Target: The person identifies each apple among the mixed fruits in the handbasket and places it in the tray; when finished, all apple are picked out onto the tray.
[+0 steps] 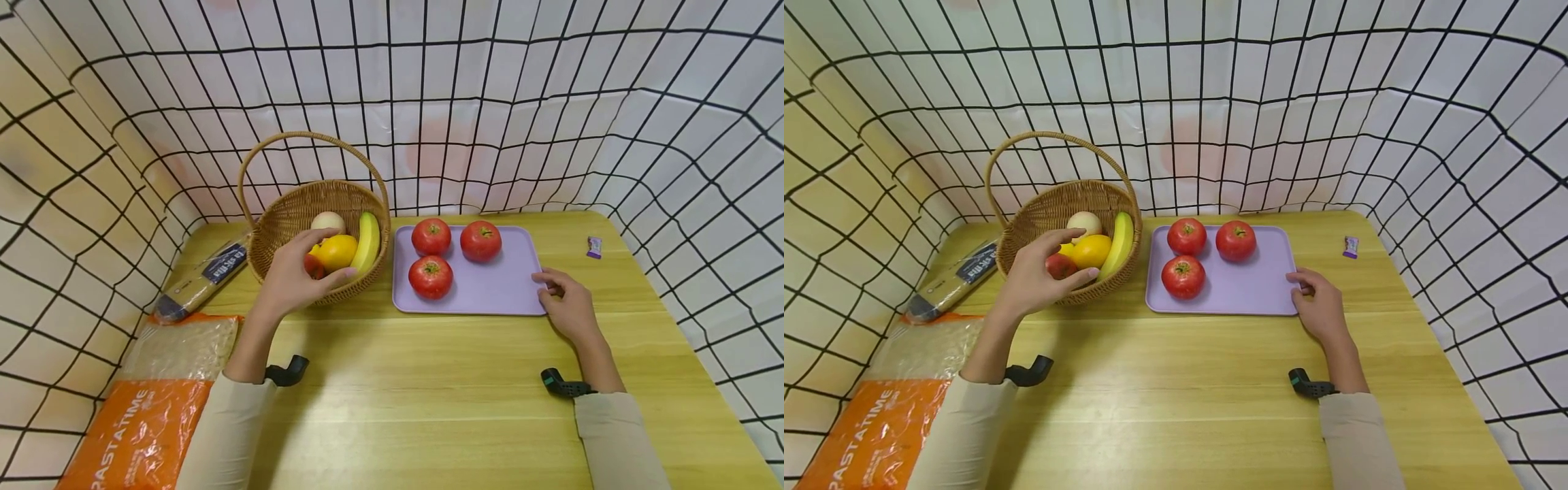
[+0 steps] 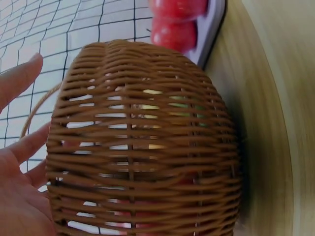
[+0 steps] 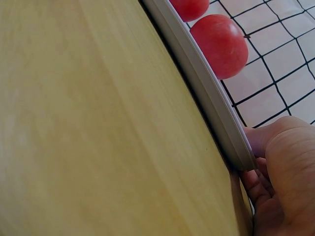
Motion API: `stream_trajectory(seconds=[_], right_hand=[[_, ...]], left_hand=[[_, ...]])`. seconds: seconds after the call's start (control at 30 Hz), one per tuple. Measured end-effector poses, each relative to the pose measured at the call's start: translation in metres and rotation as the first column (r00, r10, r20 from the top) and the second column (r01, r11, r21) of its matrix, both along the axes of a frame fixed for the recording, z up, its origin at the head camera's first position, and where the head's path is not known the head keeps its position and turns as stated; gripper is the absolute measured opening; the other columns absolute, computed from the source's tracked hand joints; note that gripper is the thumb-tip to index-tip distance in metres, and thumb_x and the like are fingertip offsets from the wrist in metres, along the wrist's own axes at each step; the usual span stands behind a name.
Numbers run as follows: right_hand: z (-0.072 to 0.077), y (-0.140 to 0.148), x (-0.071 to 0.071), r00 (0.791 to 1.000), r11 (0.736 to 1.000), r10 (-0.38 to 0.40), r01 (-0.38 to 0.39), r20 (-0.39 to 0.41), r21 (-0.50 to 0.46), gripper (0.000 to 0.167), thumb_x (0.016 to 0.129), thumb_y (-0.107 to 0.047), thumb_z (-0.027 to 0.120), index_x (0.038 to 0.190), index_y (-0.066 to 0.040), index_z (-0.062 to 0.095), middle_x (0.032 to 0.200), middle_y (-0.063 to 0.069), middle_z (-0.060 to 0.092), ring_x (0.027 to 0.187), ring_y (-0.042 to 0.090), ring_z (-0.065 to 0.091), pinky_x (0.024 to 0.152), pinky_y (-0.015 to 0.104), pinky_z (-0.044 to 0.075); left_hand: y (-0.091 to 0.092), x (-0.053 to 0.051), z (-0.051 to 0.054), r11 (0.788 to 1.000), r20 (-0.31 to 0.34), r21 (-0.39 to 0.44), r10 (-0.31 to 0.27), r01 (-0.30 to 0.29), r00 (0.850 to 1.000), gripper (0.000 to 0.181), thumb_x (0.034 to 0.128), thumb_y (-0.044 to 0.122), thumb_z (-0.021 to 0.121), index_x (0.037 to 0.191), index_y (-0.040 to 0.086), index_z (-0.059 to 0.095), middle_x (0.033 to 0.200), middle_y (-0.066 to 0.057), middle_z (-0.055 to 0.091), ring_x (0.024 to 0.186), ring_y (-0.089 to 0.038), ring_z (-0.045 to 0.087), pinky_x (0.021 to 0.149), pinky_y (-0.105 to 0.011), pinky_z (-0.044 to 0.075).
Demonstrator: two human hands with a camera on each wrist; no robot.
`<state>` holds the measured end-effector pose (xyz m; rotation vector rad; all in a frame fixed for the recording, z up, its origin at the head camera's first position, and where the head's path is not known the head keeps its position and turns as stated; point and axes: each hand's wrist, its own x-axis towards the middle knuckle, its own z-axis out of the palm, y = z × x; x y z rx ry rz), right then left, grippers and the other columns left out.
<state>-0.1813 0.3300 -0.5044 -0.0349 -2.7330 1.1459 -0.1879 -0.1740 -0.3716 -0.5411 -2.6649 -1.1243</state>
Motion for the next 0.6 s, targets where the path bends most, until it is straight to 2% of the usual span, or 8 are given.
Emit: stream_trajectory(seconds=[0.1,0.17,0.27,0.4,0.6], right_hand=[[-0.001,0.000,-0.001,1.000,1.000,-0.001,0.001,-0.002,-0.001,0.031,0.100,-0.007,0.060,0.130,-0.006,0.070,0.149,0.019,0.055,0.101,0.016,0.052,0.077,0.002,0.039],[-0.001,-0.001,-0.001,1.000,1.000,-0.001,0.001,-0.002,-0.001,0.031,0.101,-0.008,0.060,0.130,-0.006,0.070,0.149,0.019,0.056,0.101,0.016,0.052,0.077,0.003,0.039],[-0.001,0.000,-0.001,1.000,1.000,0.000,0.000,0.005,-0.001,0.031,0.101,-0.008,0.060,0.130,-0.006,0.070,0.149,0.019,0.055,0.103,0.019,0.052,0.077,0.003,0.038],[-0.001,0.000,0.000,1.000,1.000,0.002,-0.002,0.022,0.002,0.031,0.102,-0.010,0.059,0.131,-0.006,0.069,0.150,0.020,0.054,0.106,0.022,0.053,0.077,0.004,0.038],[0.001,0.000,0.000,1.000,1.000,0.006,-0.006,0.024,-0.001,0.031,0.102,-0.010,0.059,0.131,-0.006,0.069,0.150,0.020,0.054,0.106,0.023,0.052,0.077,0.004,0.038]], left_hand=[[-0.005,0.001,0.000,0.999,0.015,-0.042,0.020,-0.020,1.000,0.073,0.0816,0.052,0.084,0.143,0.020,0.060,0.143,-0.008,0.060,0.103,-0.033,0.067,0.096,-0.054,0.049],[-0.009,0.001,-0.002,0.998,0.020,-0.063,0.033,-0.031,0.999,0.073,0.0818,0.051,0.083,0.143,0.020,0.060,0.146,-0.009,0.059,0.112,-0.035,0.065,0.105,-0.059,0.043],[-0.013,0.001,-0.003,0.994,0.029,-0.100,0.053,-0.050,0.998,0.072,0.0816,0.050,0.084,0.142,0.018,0.061,0.149,-0.009,0.057,0.131,-0.040,0.055,0.112,-0.065,0.034],[-0.017,0.001,-0.004,0.987,0.046,-0.152,0.068,-0.061,0.997,0.071,0.0825,0.047,0.083,0.141,0.013,0.061,0.151,-0.013,0.054,0.139,-0.045,0.046,0.112,-0.068,0.033],[-0.019,0.002,-0.006,0.972,0.063,-0.218,0.108,-0.092,0.992,0.070,0.0828,0.048,0.082,0.139,0.011,0.062,0.152,-0.014,0.052,0.140,-0.044,0.043,0.105,-0.066,0.045]])
